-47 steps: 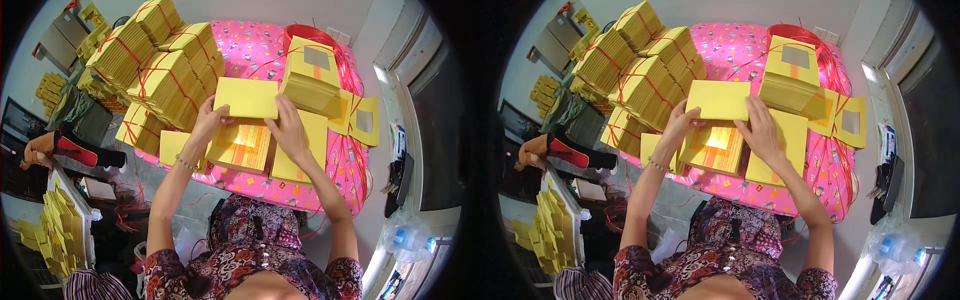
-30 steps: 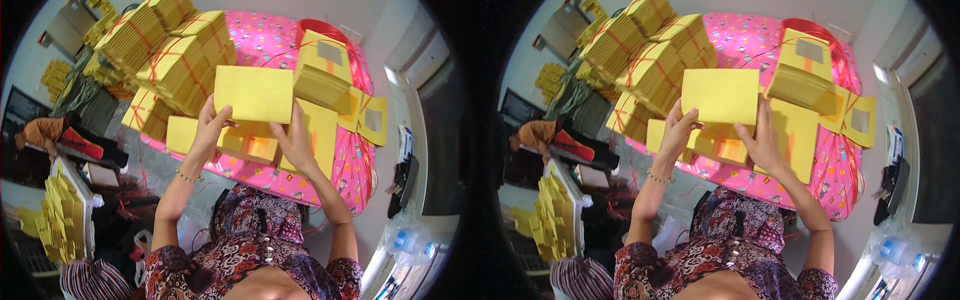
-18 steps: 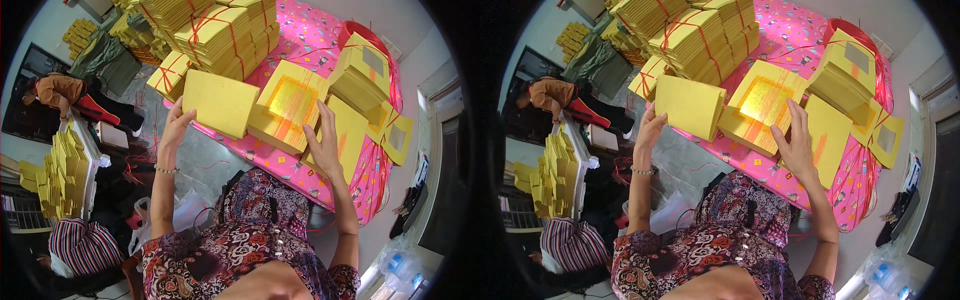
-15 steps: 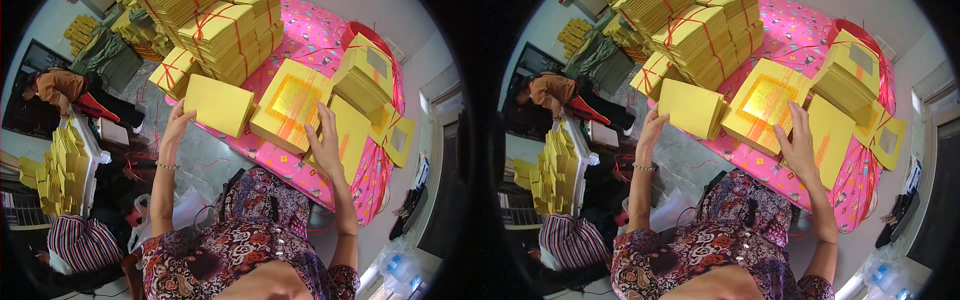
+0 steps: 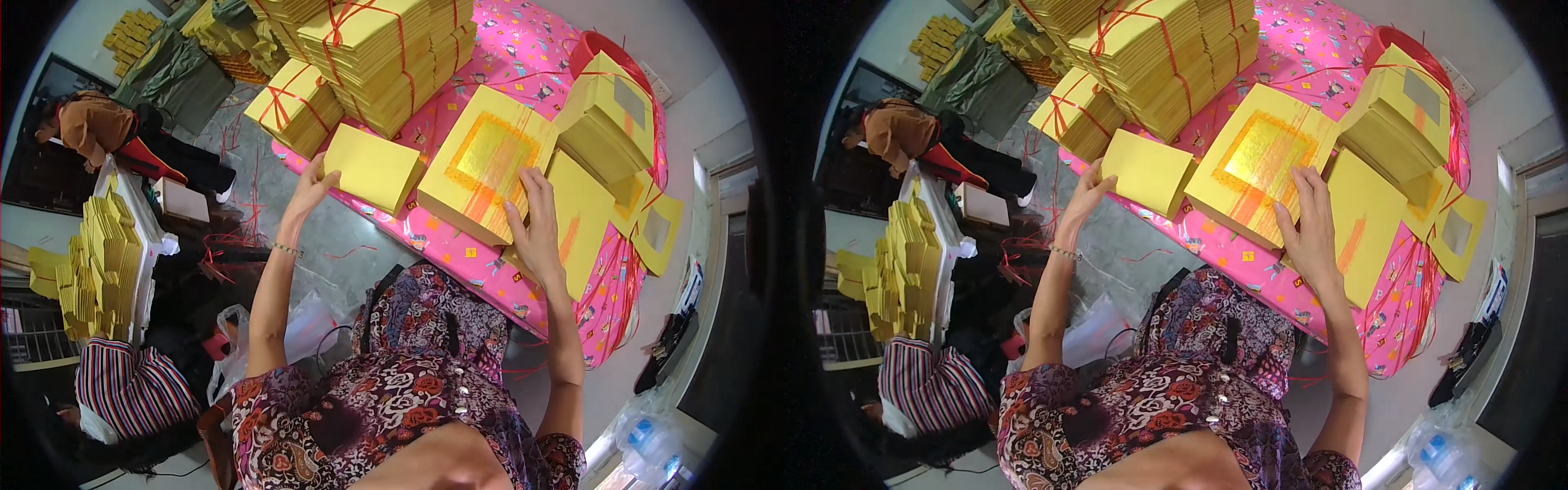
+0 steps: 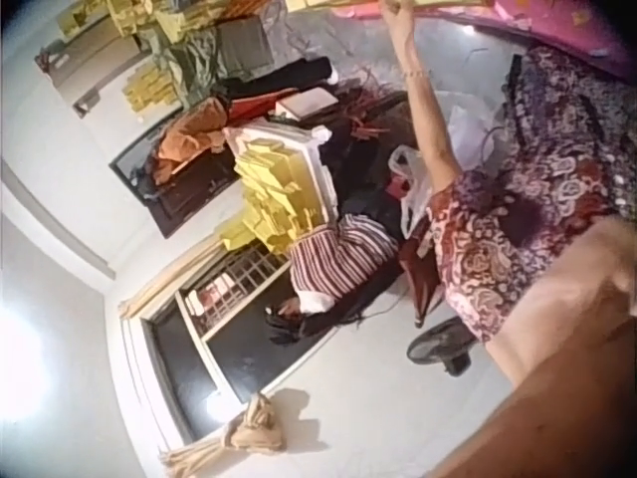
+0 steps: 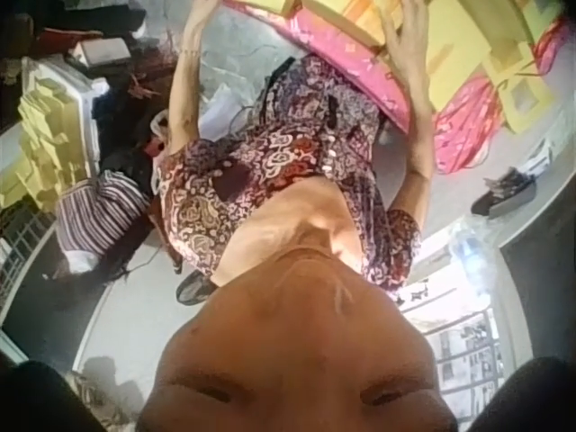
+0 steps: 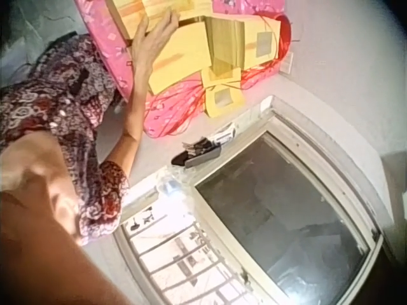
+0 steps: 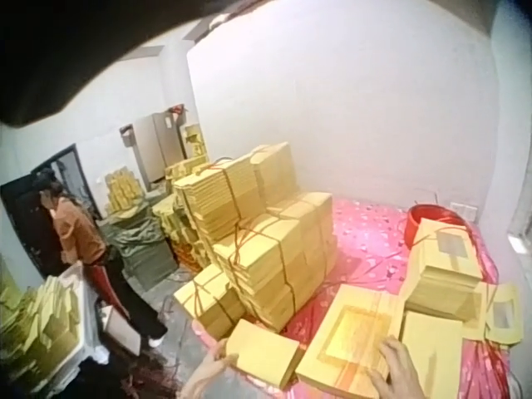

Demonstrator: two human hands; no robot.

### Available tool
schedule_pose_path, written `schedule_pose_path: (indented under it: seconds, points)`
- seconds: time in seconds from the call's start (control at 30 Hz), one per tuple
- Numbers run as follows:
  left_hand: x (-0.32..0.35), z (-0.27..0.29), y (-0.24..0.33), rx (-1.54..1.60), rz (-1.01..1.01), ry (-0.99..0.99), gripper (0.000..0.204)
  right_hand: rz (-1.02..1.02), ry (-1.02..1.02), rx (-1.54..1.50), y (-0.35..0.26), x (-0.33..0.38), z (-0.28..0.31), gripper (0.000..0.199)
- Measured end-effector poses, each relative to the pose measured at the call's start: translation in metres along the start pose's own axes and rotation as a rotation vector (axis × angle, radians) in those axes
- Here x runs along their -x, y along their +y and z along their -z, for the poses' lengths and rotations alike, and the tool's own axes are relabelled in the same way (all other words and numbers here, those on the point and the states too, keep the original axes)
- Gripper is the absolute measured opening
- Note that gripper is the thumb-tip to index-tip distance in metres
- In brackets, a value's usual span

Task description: Folding and stacking individual sheets of yellow joss paper on a table.

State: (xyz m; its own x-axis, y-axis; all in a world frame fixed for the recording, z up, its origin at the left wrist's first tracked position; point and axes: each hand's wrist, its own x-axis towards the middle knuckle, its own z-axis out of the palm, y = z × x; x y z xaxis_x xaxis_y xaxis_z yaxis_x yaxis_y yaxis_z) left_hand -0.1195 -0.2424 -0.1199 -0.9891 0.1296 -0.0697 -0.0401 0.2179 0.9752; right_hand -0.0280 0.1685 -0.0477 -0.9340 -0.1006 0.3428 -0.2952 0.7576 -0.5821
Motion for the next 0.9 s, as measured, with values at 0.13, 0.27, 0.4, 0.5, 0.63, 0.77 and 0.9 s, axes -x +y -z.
schedule_pose_path:
  seconds: [0.13, 0.27, 0.4, 0.5, 0.63, 0.77, 0.9]
  points:
    - [-0.001, -0.004, -0.003, -0.131, -0.048, 0.035, 0.054, 0.003, 0.004, 0.006, 0.000, 0.001, 0.000, 0.053]
    - [0.001, -0.005, -0.007, -0.712, -0.243, 0.198, 0.064, 0.001, -0.002, 0.010, -0.001, 0.001, 0.000, 0.052]
    - [0.003, -0.018, 0.010, -0.798, -0.373, 0.297, 0.065, 0.005, -0.008, 0.006, 0.000, 0.001, 0.002, 0.052]
    - [0.005, -0.018, 0.026, -0.857, -0.394, 0.179, 0.056, 0.005, 0.010, -0.026, -0.001, 0.001, 0.005, 0.049]
    - [0.005, -0.019, 0.034, -0.875, -0.433, 0.082, 0.048, 0.051, 0.008, -0.017, -0.007, 0.003, 0.018, 0.043]
    - [0.005, -0.025, 0.049, -0.805, -0.522, 0.116, 0.048, 0.172, -0.052, 0.086, -0.015, 0.007, 0.029, 0.044]
    - [0.003, -0.046, 0.078, -0.717, -0.590, 0.073, 0.038, 0.272, -0.014, 0.186, -0.016, 0.012, 0.026, 0.044]
